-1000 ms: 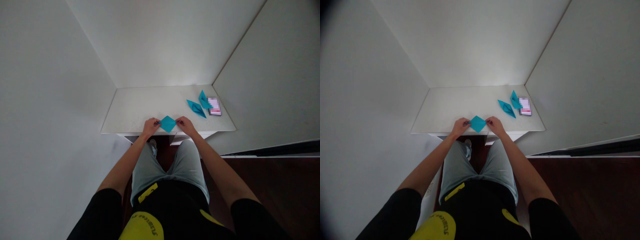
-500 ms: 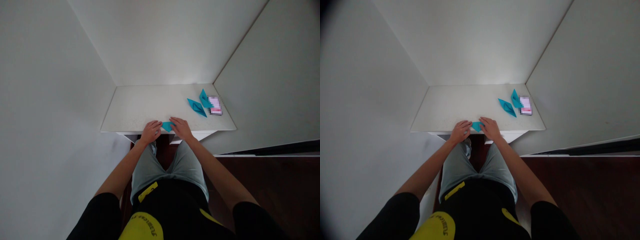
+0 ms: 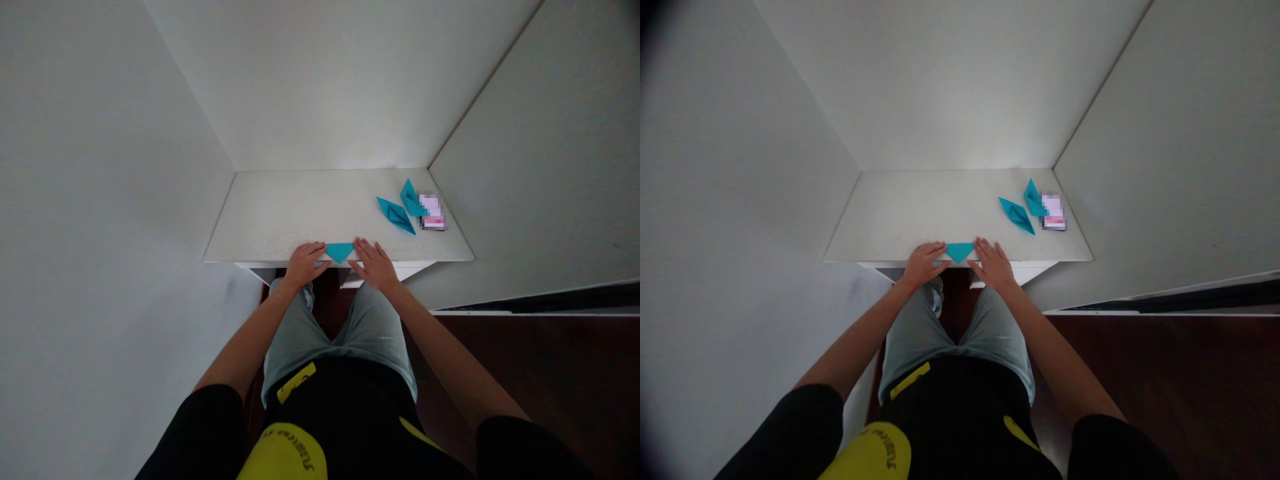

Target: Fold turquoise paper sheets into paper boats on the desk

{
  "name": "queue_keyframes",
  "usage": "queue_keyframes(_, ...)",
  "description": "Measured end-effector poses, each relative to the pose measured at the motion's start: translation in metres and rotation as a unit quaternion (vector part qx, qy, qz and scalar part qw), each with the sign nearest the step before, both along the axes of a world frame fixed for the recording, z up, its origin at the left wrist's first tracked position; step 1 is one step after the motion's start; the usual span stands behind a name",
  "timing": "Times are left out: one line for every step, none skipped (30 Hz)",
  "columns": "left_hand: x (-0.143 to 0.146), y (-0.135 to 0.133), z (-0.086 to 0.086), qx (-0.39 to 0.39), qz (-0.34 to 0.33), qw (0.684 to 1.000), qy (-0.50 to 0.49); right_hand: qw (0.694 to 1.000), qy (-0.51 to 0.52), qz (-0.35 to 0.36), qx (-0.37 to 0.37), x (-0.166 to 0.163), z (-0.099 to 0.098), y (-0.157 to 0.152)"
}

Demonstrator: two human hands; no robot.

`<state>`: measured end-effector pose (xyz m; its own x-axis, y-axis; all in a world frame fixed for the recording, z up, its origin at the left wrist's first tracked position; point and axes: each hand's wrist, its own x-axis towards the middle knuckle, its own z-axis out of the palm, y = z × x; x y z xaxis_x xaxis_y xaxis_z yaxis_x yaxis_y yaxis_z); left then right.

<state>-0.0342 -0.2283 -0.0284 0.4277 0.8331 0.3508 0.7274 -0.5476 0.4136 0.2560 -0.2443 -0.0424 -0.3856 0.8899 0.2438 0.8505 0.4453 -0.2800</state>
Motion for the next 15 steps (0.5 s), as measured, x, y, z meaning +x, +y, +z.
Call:
queue_keyframes(0.004,-0.001,0.003,0.0,0.014,1.0,0.008,1.0,-0.002,-0.006,0.002,0.002,0.0,0.0)
queue_keyframes(0.009,-0.002,0.006,0.002,0.031,0.999,0.018,1.0,-0.004,-0.009,0.002,0.003,0.0,0.0)
queue_keyframes(0.015,-0.003,0.01,0.006,0.047,0.998,0.029,1.0,-0.005,-0.009,0.0,0.003,-0.001,0.001)
queue_keyframes(0.022,-0.003,0.013,0.011,0.058,0.997,0.039,1.0,-0.005,-0.008,-0.003,0.003,-0.001,0.001)
queue_keyframes(0.028,-0.004,0.016,0.017,0.058,0.997,0.047,1.0,-0.005,-0.004,-0.007,0.002,-0.001,0.002)
queue_keyframes(0.033,-0.004,0.018,0.02,0.047,0.997,0.053,1.0,-0.005,0.0,-0.011,0.001,-0.001,0.003)
queue_keyframes(0.037,-0.004,0.02,0.02,0.029,0.998,0.054,1.0,-0.003,0.003,-0.015,0.001,-0.001,0.003)
queue_keyframes(0.04,-0.004,0.022,0.015,0.01,0.999,0.051,1.0,0.001,0.004,-0.02,0.001,-0.001,0.004)
queue_keyframes(0.042,-0.003,0.023,0.005,-0.004,0.999,0.041,1.0,0.012,0.005,-0.025,0.002,0.0,0.006)
queue_keyframes(0.042,0.0,0.023,-0.01,-0.007,1.0,0.019,0.999,0.034,0.005,-0.032,0.003,0.001,0.007)
queue_keyframes(0.041,0.003,0.024,-0.031,0.001,0.999,-0.02,0.997,0.073,0.005,-0.04,0.004,0.002,0.01)
queue_keyframes(0.039,0.008,0.024,-0.061,0.017,0.995,-0.082,0.99,0.13,0.0,-0.049,0.004,0.003,0.013)
queue_keyframes(0.037,0.014,0.025,-0.098,0.035,0.982,-0.156,0.978,0.2,-0.01,-0.059,0.005,0.004,0.017)
queue_keyframes(0.035,0.021,0.025,-0.134,0.051,0.963,-0.228,0.959,0.274,-0.024,-0.068,0.005,0.005,0.022)
queue_keyframes(0.032,0.028,0.025,-0.165,0.063,0.942,-0.287,0.935,0.343,-0.04,-0.077,0.003,0.006,0.028)
